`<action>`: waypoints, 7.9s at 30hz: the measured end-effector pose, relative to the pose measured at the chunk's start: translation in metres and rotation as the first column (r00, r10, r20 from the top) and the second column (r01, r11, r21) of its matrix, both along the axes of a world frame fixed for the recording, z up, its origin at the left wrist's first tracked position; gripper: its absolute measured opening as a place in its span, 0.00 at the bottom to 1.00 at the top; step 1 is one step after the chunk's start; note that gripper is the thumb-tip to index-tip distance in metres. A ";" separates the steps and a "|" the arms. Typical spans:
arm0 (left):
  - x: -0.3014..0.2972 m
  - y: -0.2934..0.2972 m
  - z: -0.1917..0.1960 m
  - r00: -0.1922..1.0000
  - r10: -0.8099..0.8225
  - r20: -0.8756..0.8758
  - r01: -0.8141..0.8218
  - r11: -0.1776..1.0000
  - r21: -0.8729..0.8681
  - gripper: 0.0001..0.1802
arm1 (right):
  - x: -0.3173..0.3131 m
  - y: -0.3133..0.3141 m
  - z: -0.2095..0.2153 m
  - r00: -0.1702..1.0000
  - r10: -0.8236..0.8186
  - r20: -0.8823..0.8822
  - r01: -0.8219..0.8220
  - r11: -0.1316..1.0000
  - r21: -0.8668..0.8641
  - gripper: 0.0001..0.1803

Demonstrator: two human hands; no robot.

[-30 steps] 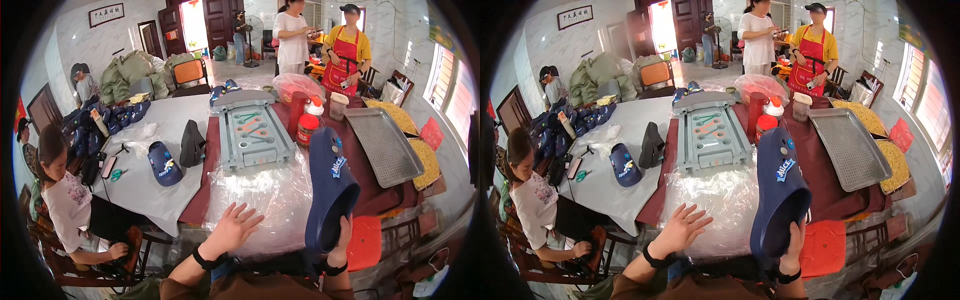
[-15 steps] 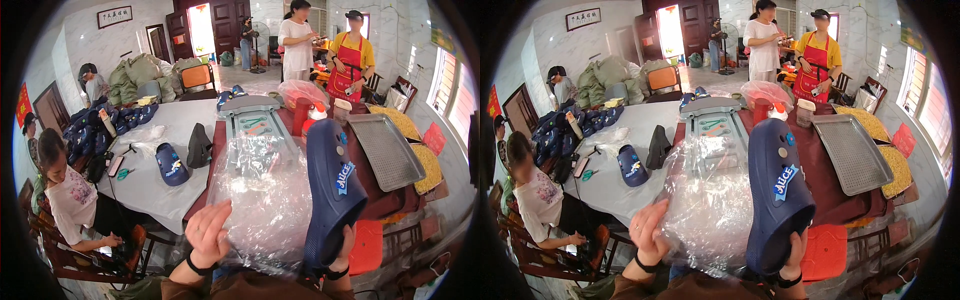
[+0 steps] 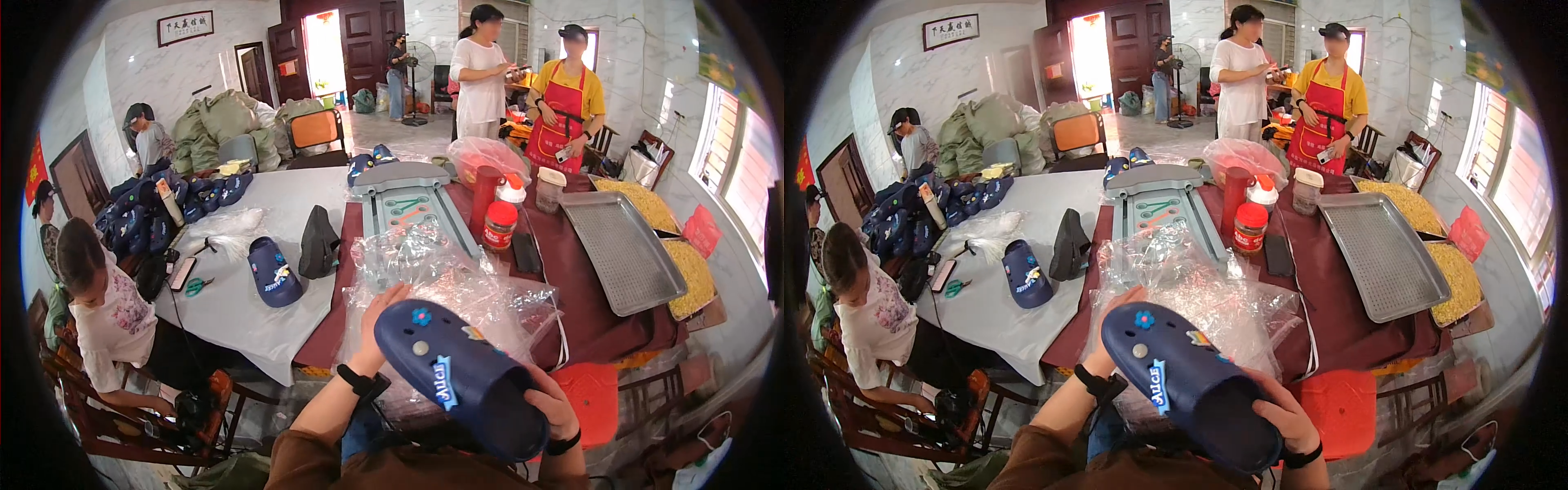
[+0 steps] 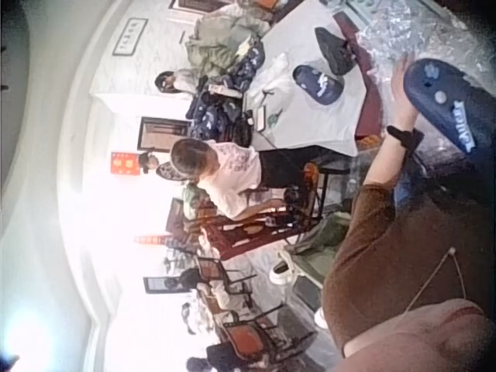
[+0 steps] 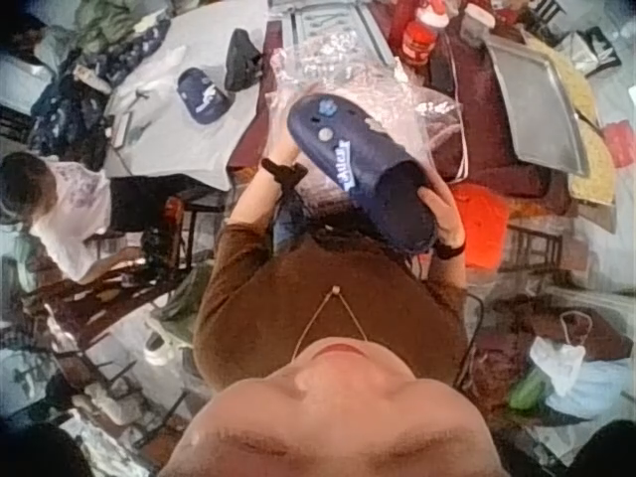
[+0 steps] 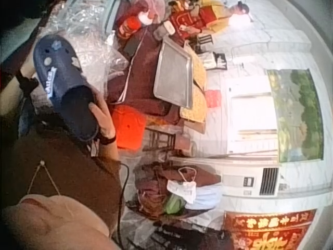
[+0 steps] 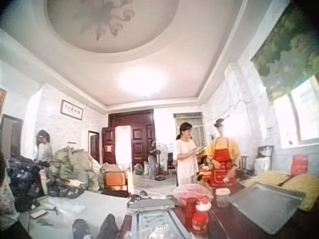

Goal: Packaging blue clogs into individual clear plastic bags in a shoe manufacturing facility.

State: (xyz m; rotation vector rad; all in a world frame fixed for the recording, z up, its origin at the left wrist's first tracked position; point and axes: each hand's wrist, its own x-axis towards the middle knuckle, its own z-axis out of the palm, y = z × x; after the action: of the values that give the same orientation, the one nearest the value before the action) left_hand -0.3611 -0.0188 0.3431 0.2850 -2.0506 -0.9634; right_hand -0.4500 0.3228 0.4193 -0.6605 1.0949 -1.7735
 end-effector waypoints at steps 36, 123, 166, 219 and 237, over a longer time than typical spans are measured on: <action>0.055 0.022 0.047 0.835 -0.426 0.348 0.512 0.833 -0.209 0.26 | -0.024 -0.139 -0.090 0.478 -0.399 -0.783 0.477 0.866 -0.150 0.30; 0.047 0.119 0.109 0.839 -0.188 -0.511 0.523 0.020 0.852 0.24 | 0.016 -0.074 -0.053 0.742 -0.183 -0.645 0.003 0.963 -0.269 0.69; 0.057 0.021 0.051 0.996 0.053 0.069 -0.050 0.997 -0.059 0.09 | -0.014 0.021 -0.002 0.342 0.351 -0.872 -0.270 0.925 0.267 0.26; 0.098 0.071 -0.012 0.886 -0.434 -0.162 0.312 0.302 0.901 0.44 | 0.056 -0.164 -0.075 0.551 -0.186 -0.814 0.084 0.982 -0.168 0.27; 0.093 0.075 -0.005 0.989 -0.139 0.051 0.047 0.621 0.782 0.42 | -0.001 -0.147 -0.101 -0.087 -0.096 -0.992 0.421 0.899 -0.124 0.22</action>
State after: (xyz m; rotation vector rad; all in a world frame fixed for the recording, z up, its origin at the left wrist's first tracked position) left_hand -0.2684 0.0565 0.3377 0.7029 -1.6138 -1.9302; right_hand -0.4514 0.1760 0.3183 -1.8807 2.5787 -1.1144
